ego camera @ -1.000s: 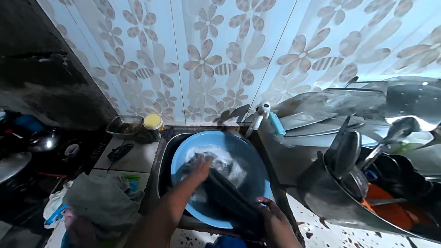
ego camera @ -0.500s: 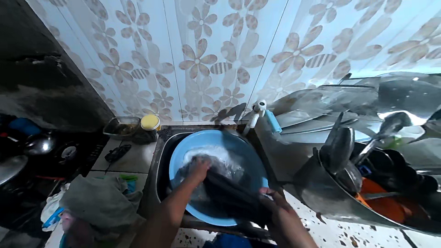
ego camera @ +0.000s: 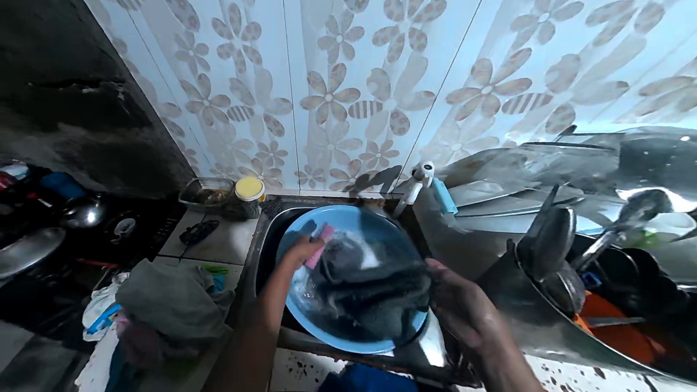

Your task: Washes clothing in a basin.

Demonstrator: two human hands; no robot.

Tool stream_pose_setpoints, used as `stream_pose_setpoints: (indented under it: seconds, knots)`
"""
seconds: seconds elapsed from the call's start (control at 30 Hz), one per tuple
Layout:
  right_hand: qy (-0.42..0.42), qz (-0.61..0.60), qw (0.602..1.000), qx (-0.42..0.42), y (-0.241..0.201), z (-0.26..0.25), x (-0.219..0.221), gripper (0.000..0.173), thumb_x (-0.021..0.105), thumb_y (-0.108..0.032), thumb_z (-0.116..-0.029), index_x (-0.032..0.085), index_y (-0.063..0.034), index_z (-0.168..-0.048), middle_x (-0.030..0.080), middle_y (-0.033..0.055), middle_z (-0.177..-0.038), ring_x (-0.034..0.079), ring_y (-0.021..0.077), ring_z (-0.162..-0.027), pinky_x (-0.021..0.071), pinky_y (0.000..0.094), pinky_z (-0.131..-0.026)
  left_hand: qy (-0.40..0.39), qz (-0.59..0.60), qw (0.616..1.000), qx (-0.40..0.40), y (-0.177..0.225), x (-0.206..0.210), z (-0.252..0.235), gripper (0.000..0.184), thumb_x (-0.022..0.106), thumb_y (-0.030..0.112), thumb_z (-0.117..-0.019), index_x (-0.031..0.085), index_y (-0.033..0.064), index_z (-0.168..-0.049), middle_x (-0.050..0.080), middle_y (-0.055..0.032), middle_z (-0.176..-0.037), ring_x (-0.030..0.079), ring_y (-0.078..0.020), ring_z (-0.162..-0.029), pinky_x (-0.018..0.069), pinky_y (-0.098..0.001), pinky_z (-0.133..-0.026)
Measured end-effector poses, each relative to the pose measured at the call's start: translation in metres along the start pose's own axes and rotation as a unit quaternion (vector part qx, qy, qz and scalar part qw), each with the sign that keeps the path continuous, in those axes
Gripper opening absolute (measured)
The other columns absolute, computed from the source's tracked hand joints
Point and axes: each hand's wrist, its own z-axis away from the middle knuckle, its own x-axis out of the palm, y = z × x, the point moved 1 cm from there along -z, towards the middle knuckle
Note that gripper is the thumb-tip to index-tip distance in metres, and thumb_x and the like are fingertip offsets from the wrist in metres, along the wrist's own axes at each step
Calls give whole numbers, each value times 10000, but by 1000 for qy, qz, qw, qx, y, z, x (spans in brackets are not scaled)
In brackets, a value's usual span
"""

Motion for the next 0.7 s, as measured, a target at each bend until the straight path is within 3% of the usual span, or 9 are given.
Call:
stream_pose_setpoints:
  seconds: [0.07, 0.1, 0.17, 0.23, 0.33, 0.4, 0.43, 0.57, 0.7]
  knots:
    - [57, 53, 997, 12, 34, -21, 5, 291, 450, -242, -1079, 602, -18, -1188, 653, 83, -915, 634, 162, -777, 552, 369, -689, 73, -90, 992, 47, 15, -3, -4, 498, 604, 354, -1040, 576, -36, -1348, 592, -287, -1319, 601, -399, -1192, 485, -555, -1025]
    - [49, 111, 991, 55, 57, -28, 8, 328, 491, -262, -1077, 598, -4, -1248, 665, 126, -991, 646, 203, -841, 558, 409, -736, 97, -140, 984, 51, 22, 5, 0, 533, 631, 342, -1019, 559, -24, -1399, 482, -299, -1470, 524, -434, -1319, 445, -568, -1097]
    - [60, 190, 970, 141, 94, -36, 18, 346, 566, -204, -1060, 578, 30, -1314, 651, 194, -1143, 643, 262, -985, 542, 459, -863, 103, -167, 976, 90, 23, 44, 14, 604, 631, 330, -1017, 467, -5, -1492, 261, -317, -1613, 496, -449, -1358, 471, -548, -1091]
    - [102, 159, 971, 147, 115, -40, 27, 311, 518, -171, -1081, 573, 34, -1308, 643, 190, -1141, 629, 247, -991, 524, 444, -871, 48, -117, 972, 198, 9, 97, 36, 597, 545, 259, -1061, 339, 69, -1587, 282, -324, -1589, 586, -405, -1258, 549, -491, -1003]
    - [165, 4, 978, 128, 123, -37, 31, 194, 458, -125, -1062, 569, 12, -1143, 629, 118, -852, 619, 192, -709, 536, 396, -610, -149, -192, 934, 262, -20, 128, 58, 628, 473, 97, -1060, 256, 197, -1640, 260, -268, -1647, 463, -430, -1409, 466, -532, -1117]
    - [188, 2, 972, 139, 112, -20, 34, 294, 429, -187, -1098, 553, 28, -1254, 631, 175, -1002, 628, 252, -852, 543, 459, -724, -179, -330, 902, 213, -31, 109, 31, 761, 532, 10, -977, 279, 307, -1630, 207, -252, -1666, 555, -459, -1304, 524, -606, -1002]
    - [194, 30, 971, 135, 100, -9, 41, 333, 412, -210, -1110, 535, 31, -1303, 617, 196, -1076, 622, 268, -926, 532, 472, -782, -164, -374, 891, 197, -33, 95, 12, 771, 535, -18, -966, 313, 324, -1620, 203, -234, -1678, 531, -471, -1330, 492, -635, -1021]
    - [197, 19, 975, 104, 83, 3, 41, 327, 382, -203, -1121, 482, 7, -1351, 594, 178, -1122, 620, 233, -975, 540, 434, -825, -23, -424, 891, 162, -41, 58, -45, 596, 578, 77, -1005, 454, 259, -1558, 299, -249, -1632, 493, -511, -1337, 460, -670, -1029]
    - [160, -48, 975, 144, 108, -25, 21, 384, 330, -221, -1132, 379, -28, -1460, 576, 202, -1240, 617, 279, -1067, 542, 487, -872, -61, -217, 962, 152, -7, 96, 6, 605, 510, 117, -1052, 301, 128, -1620, 190, -284, -1660, 413, -491, -1411, 453, -580, -1095]
